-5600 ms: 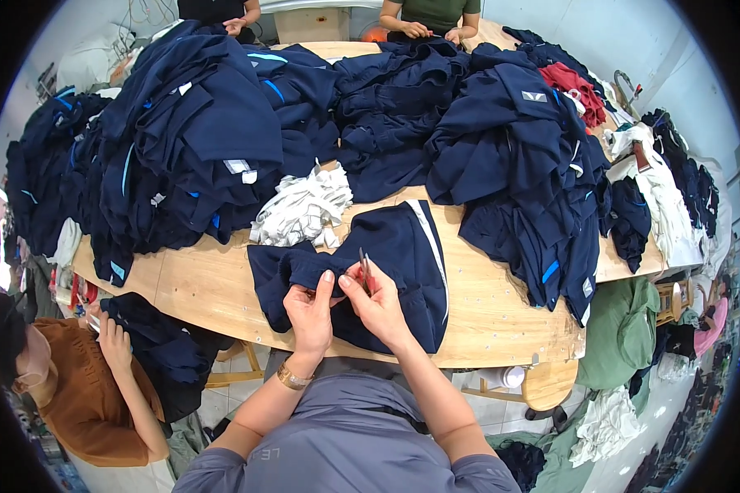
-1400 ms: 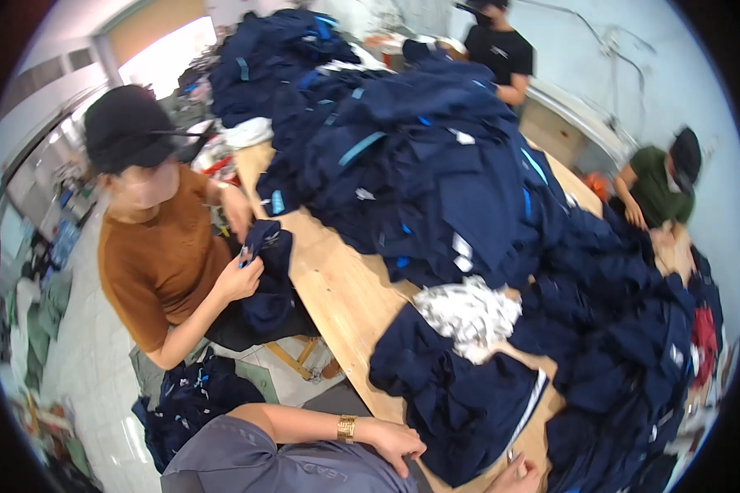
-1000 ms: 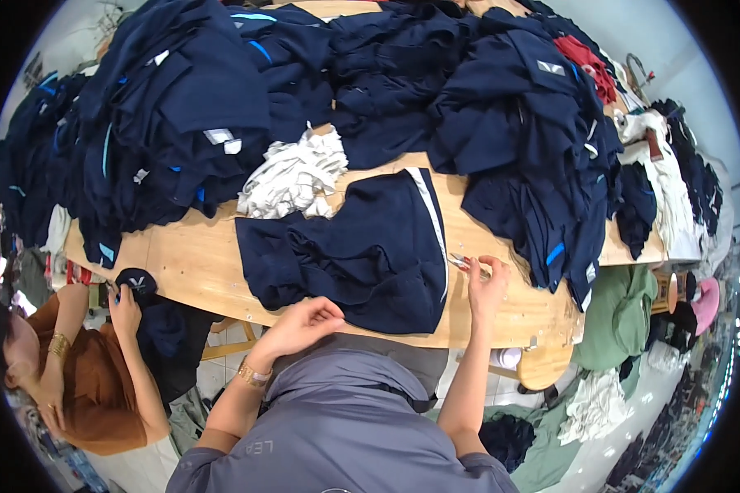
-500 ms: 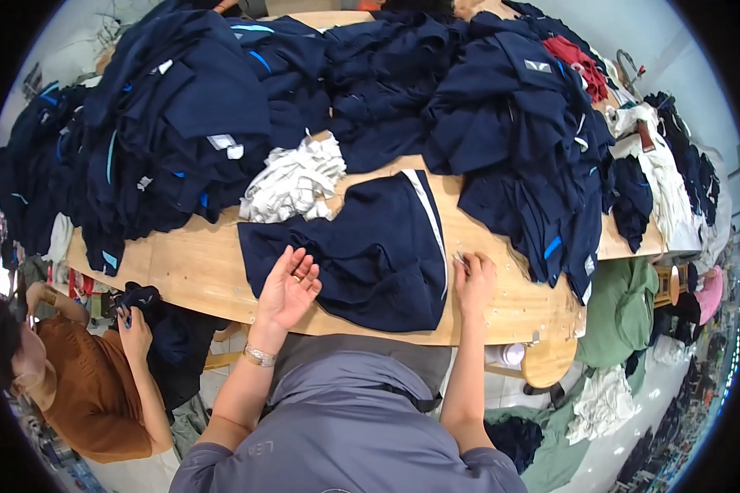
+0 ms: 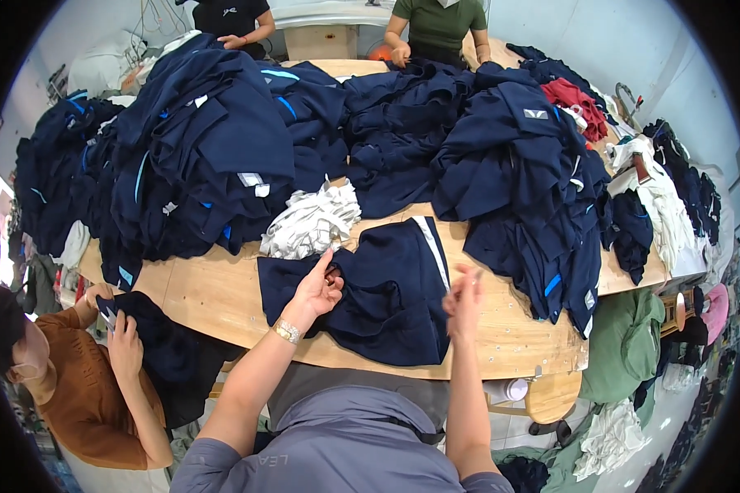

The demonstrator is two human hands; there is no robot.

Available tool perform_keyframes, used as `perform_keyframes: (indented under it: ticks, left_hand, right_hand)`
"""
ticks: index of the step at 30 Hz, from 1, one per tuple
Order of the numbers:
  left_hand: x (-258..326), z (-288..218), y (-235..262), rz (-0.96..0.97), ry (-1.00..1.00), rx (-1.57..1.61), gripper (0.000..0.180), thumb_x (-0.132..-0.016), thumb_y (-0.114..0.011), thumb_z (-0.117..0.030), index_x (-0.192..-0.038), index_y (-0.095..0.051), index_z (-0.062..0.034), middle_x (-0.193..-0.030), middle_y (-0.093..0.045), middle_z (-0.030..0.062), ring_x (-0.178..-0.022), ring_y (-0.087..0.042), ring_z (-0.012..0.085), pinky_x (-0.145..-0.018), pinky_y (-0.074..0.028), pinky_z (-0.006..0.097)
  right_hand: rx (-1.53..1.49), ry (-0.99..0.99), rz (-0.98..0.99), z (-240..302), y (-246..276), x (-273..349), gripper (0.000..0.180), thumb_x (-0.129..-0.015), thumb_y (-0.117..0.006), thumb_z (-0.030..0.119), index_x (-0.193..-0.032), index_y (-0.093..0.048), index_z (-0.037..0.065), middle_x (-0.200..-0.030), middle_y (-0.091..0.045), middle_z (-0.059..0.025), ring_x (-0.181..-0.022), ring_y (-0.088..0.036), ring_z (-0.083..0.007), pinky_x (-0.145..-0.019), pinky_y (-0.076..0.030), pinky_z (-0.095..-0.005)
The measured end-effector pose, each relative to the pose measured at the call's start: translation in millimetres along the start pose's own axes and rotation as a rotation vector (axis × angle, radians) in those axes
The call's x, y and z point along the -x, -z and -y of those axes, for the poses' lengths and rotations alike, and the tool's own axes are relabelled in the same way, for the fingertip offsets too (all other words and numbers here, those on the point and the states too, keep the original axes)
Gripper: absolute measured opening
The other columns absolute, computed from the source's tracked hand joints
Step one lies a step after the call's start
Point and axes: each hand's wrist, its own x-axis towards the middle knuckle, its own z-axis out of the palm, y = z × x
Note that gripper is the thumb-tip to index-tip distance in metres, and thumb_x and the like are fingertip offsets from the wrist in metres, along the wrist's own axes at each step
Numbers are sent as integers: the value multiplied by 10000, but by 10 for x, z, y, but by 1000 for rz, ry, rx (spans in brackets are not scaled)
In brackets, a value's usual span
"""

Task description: Inspecting navy blue shirts and trimming excess threads using thread nippers in a textile factory.

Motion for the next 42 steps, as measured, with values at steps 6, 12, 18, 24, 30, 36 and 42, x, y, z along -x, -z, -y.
perform_keyframes:
  ticks: [6, 12, 18, 24, 30, 36, 42]
  left_hand:
    - [692, 85, -487, 389, -322, 178, 169, -880, -556, -183, -820, -561, -25, -802, -556, 52, -919, -616, 278, -769, -530, 336]
    - [765, 505, -430, 226, -934, -175, 523, -910, -524, -269, -443, -334, -129, -469, -325, -71, -435, -240, 20, -411, -228, 212]
    - [860, 536, -523, 125, -847, 6, 499, -906, -527, -281, -463, -334, -155, -453, -328, -87, -400, -242, 7, -369, -163, 216]
    - [1059, 410, -638, 226, -638, 189, 281, -902, -534, -209, -640, -535, -110, -651, -527, -40, -570, -463, 34, -510, -362, 210]
    - [1183, 206, -504, 387, -421, 209, 112, -880, -555, -197, -812, -608, -126, -819, -634, 42, -791, -613, 160, -755, -482, 350]
    - [1252, 209, -624, 305, -462, 248, 142, -894, -533, -187, -813, -613, -101, -837, -635, 51, -784, -615, 167, -798, -494, 339]
    - [1075, 430, -510, 405, -603, 225, 199, -902, -521, -147, -811, -635, -11, -881, -627, 70, -824, -583, 134, -824, -461, 302]
  right_hand:
    - [318, 101, 291, 66, -902, 269, 100, -825, -631, 116, -783, -574, 46, -616, -489, 71, -517, -380, 18, -450, -268, -147]
    - [531, 219, 411, 125, -1266, 402, 160, -837, -613, 122, -739, -514, 43, -614, -409, 76, -559, -338, -4, -471, -269, -180]
    - [566, 337, 470, 145, -1260, 506, 217, -834, -607, 112, -680, -492, 14, -511, -376, 16, -487, -296, -35, -413, -257, -217]
    - [-36, -140, 546, 167, -1205, 507, 172, -882, -549, 128, -737, -478, 68, -514, -388, 53, -406, -298, -5, -372, -202, -180]
    - [41, -149, 688, 166, -1189, 515, 163, -889, -544, 141, -772, -496, 38, -531, -395, 45, -415, -285, -8, -378, -198, -181]
    - [64, -119, 533, 213, -1108, 493, 174, -882, -563, 163, -771, -507, 42, -557, -425, 52, -424, -324, -7, -380, -214, -177]
    - [470, 154, 474, 240, -1294, 511, 236, -823, -633, 163, -695, -483, 33, -595, -410, 58, -549, -318, -12, -456, -261, -185]
